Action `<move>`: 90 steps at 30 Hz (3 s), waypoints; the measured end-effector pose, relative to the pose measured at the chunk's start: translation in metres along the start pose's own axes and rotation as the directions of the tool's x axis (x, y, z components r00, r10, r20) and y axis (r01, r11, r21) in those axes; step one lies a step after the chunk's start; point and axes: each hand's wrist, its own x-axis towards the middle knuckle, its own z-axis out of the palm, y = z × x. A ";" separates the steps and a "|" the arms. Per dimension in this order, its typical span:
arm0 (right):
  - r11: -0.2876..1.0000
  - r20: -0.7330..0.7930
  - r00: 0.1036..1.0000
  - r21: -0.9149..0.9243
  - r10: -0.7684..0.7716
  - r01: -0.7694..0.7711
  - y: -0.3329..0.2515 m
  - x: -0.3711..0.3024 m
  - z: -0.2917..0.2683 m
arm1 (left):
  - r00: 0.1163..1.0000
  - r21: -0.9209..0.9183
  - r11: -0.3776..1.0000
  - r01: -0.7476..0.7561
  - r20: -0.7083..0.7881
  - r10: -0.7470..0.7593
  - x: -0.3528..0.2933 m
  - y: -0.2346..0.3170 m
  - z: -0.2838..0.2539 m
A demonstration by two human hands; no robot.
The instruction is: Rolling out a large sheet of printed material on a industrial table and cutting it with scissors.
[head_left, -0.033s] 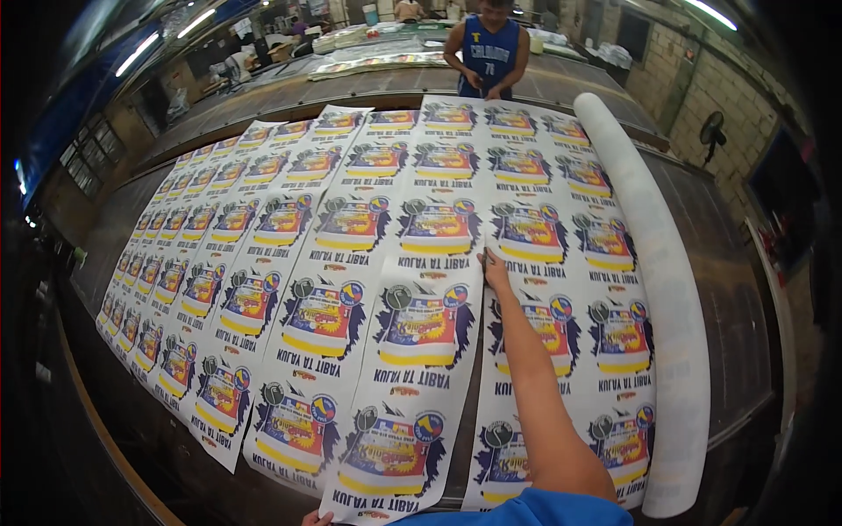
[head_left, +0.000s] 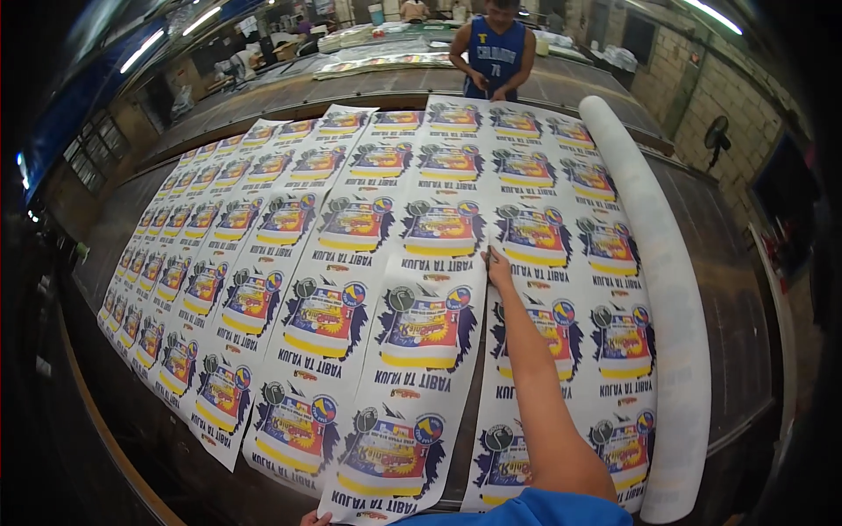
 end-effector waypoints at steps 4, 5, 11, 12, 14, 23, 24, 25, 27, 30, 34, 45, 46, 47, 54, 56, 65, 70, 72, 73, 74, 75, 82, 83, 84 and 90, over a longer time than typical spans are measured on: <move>0.989 -0.030 0.998 -0.144 -0.047 0.042 -0.027 0.043 0.002 | 0.982 -0.042 0.982 -0.186 -0.050 0.184 0.004 -0.008 0.003; 0.978 -0.088 0.995 -0.208 -0.048 0.029 -0.035 0.052 0.004 | 0.981 -0.053 0.981 -0.187 -0.064 0.184 0.005 -0.012 0.002; 0.965 0.067 0.995 0.247 0.076 -0.091 -0.070 0.045 -0.025 | 0.975 -0.145 0.978 -0.150 -0.183 0.123 0.009 -0.028 0.015; 0.959 0.094 0.995 0.280 0.022 -0.047 -0.073 0.028 -0.034 | 0.963 -0.152 0.977 -0.148 -0.248 0.108 0.012 -0.030 0.021; 0.926 0.157 0.986 0.361 0.053 -0.108 -0.072 -0.027 -0.061 | 0.969 -0.146 0.979 -0.142 -0.221 0.107 0.011 -0.036 0.025; 0.980 -0.054 0.996 -0.189 -0.065 0.053 -0.074 -0.308 -0.312 | 0.992 -0.073 0.997 -0.029 -0.125 0.019 0.024 -0.128 0.020; 0.961 -0.105 0.993 -0.276 -0.054 0.023 -0.082 -0.327 -0.352 | 0.990 -0.072 0.996 -0.048 -0.137 0.037 0.029 -0.139 0.023; 0.896 -0.216 0.957 -0.437 -0.193 0.082 -0.090 -0.339 -0.383 | 0.988 -0.064 0.995 -0.071 -0.141 0.062 0.034 -0.148 0.025; 0.882 -0.351 0.892 -0.462 -0.284 0.099 -0.108 -0.369 -0.449 | 0.984 -0.036 0.991 -0.129 -0.130 0.123 0.043 -0.164 0.038; 0.863 -0.523 0.813 -0.502 -0.257 -0.050 -0.132 -0.424 -0.526 | 0.971 0.016 0.975 -0.222 -0.082 0.223 0.053 -0.180 0.067; 0.851 -0.557 0.773 -0.523 -0.304 -0.042 -0.142 -0.514 -0.586 | 0.972 0.037 0.973 -0.226 0.070 0.223 0.066 -0.184 0.131; 0.957 -0.041 0.974 0.200 0.224 -0.211 -0.077 -0.742 -0.560 | 0.759 -0.541 0.837 0.084 0.579 0.298 -0.004 -0.138 0.350; 0.982 0.187 0.964 -0.071 0.187 -0.177 -0.078 -0.766 -0.555 | 0.736 -0.570 0.814 0.111 0.598 0.318 -0.008 -0.133 0.359; 0.956 0.330 0.897 -0.087 0.294 -0.281 -0.079 -0.788 -0.548 | 0.752 -0.593 0.791 0.151 0.588 0.297 -0.013 -0.129 0.368; 0.723 0.547 0.555 -0.144 0.627 -0.676 -0.074 -0.855 -0.509 | 0.814 -0.580 0.813 -0.058 0.443 0.374 -0.049 -0.104 0.373; 0.728 0.498 0.668 0.102 0.552 -0.678 -0.071 -0.843 -0.486 | 0.803 -0.586 0.795 -0.157 0.393 0.448 -0.057 -0.097 0.368; 0.655 0.263 0.837 0.528 0.480 -0.541 -0.098 -0.823 -0.418 | 0.811 -0.429 0.846 -0.315 0.342 0.475 -0.065 -0.087 0.358; 0.695 0.259 0.837 0.469 0.482 -0.545 -0.082 -0.776 -0.415 | 0.805 -0.403 0.860 -0.313 0.368 0.466 -0.059 -0.091 0.356; 0.733 0.233 0.842 0.416 0.486 -0.538 -0.070 -0.741 -0.413 | 0.803 -0.389 0.863 -0.321 0.372 0.466 -0.058 -0.092 0.357; 0.763 0.215 0.844 0.362 0.491 -0.535 -0.062 -0.721 -0.411 | 0.810 -0.404 0.857 -0.319 0.353 0.468 -0.059 -0.092 0.357; 0.796 0.172 0.886 0.389 0.431 -0.463 -0.054 -0.700 -0.407 | 0.808 -0.430 0.845 -0.318 0.344 0.479 -0.060 -0.093 0.358; 0.801 0.188 0.895 0.401 0.404 -0.445 -0.045 -0.677 -0.405 | 0.824 -0.424 0.848 -0.317 0.320 0.468 -0.061 -0.093 0.358; 0.794 0.192 0.922 0.469 0.336 -0.386 0.007 -0.527 -0.383 | 0.858 -0.382 0.908 -0.171 0.396 0.329 -0.070 -0.085 0.348; 0.821 0.191 0.949 0.477 0.252 -0.314 0.011 -0.506 -0.379 | 0.867 -0.366 0.918 -0.152 0.397 0.301 -0.072 -0.081 0.346; 0.849 0.174 0.953 0.433 0.249 -0.302 0.014 -0.482 -0.377 | 0.891 -0.347 0.933 -0.095 0.389 0.235 -0.076 -0.077 0.343; 0.809 0.302 0.904 0.421 0.302 -0.411 0.030 -0.344 -0.369 | 0.858 -0.420 0.907 0.020 0.472 0.200 -0.102 -0.046 0.332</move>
